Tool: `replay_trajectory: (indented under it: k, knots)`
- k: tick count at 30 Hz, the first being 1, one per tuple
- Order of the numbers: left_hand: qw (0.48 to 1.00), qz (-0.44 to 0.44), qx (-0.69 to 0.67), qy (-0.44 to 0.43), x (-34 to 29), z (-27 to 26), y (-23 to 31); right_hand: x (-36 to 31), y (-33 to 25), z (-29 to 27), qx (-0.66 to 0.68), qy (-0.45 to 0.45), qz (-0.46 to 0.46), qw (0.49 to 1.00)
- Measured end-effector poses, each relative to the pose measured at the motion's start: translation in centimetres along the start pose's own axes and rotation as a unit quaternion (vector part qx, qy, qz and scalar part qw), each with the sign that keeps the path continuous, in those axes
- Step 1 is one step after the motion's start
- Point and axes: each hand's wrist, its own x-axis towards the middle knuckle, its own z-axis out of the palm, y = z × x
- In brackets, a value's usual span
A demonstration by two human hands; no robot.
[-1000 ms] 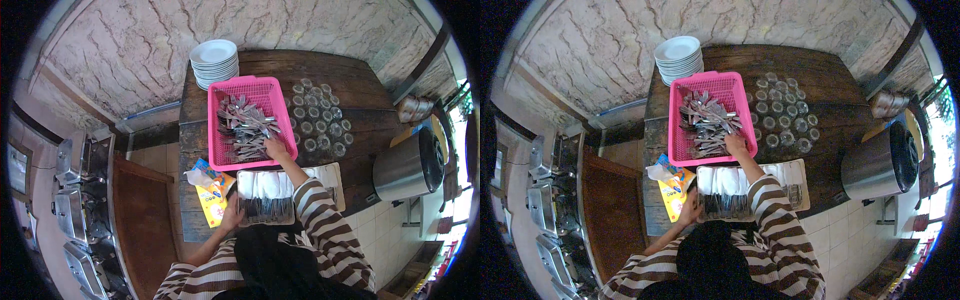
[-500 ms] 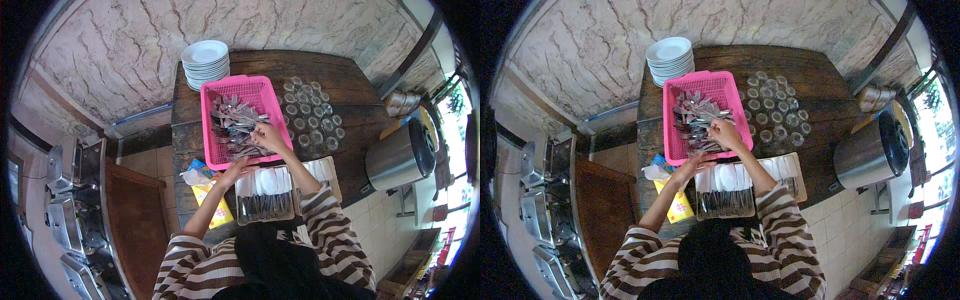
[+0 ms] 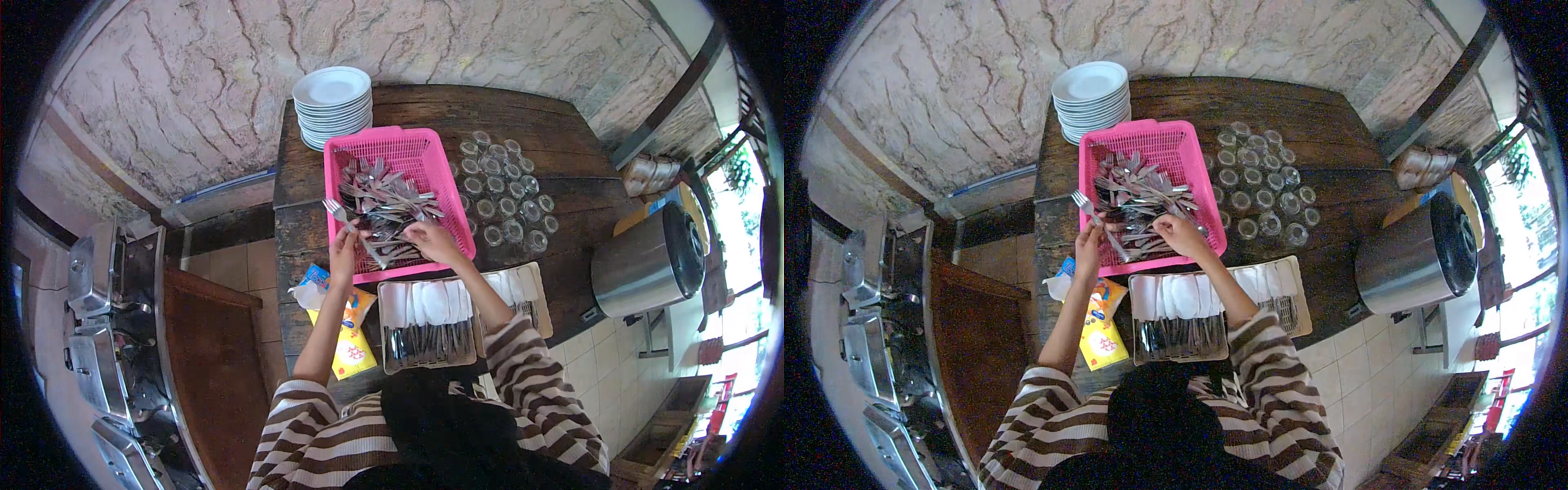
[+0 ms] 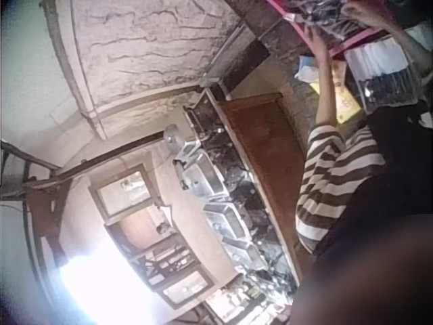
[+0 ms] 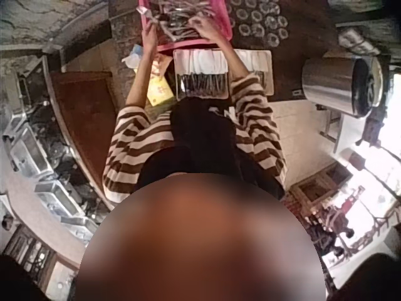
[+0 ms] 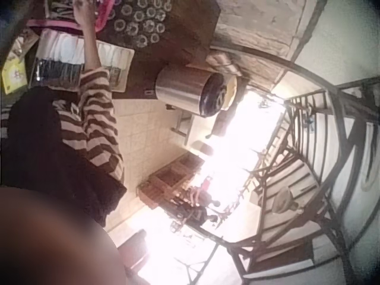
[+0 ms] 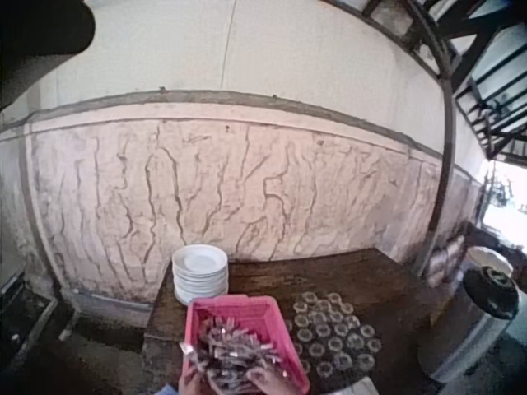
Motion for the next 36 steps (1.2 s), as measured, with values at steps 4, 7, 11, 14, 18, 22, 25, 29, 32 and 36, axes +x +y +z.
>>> replay_trajectory:
  k: [4,7,11,14,18,22,25,29,32,36]
  knots:
    - [0.999,-0.03,0.031,0.002,-2.3,-1.2,-0.4,2.7,1.8,2.8,-0.217,-0.075,-0.024,0.973]
    - [0.997,-0.059,0.039,-0.012,-3.9,-1.2,-0.7,3.8,2.1,4.4,-0.355,-0.123,0.006,0.927]
    - [0.993,-0.089,0.075,-0.004,-5.0,-1.5,-1.7,4.6,2.3,5.5,-0.387,-0.038,0.019,0.921]
    - [0.993,-0.102,0.067,-0.004,-5.4,-1.6,-2.0,4.5,2.2,5.0,-0.429,-0.031,-0.066,0.9]
    - [0.992,-0.105,0.066,-0.01,-5.6,-1.3,-1.9,4.5,0.3,4.5,-0.415,-0.087,-0.078,0.902]
    - [0.993,-0.104,0.048,-0.021,-5.7,-0.4,-2.1,4.0,1.7,4.9,-0.45,-0.101,-0.052,0.886]
    - [0.994,-0.102,0.043,-0.02,-6.4,-0.5,-2.2,3.8,1.9,5.2,-0.25,-0.168,-0.041,0.953]
    - [0.993,-0.097,0.064,-0.011,-7.3,-1.4,-2.1,3.5,0.0,4.6,-0.238,-0.186,0.005,0.953]
    - [0.993,-0.09,0.078,-0.016,-7.6,-2.0,-2.7,3.2,-1.3,3.5,-0.35,-0.119,-0.163,0.915]
    - [0.993,-0.07,0.084,-0.053,-8.0,-1.1,-2.4,2.6,-2.8,-0.2,-0.213,-0.025,-0.184,0.959]
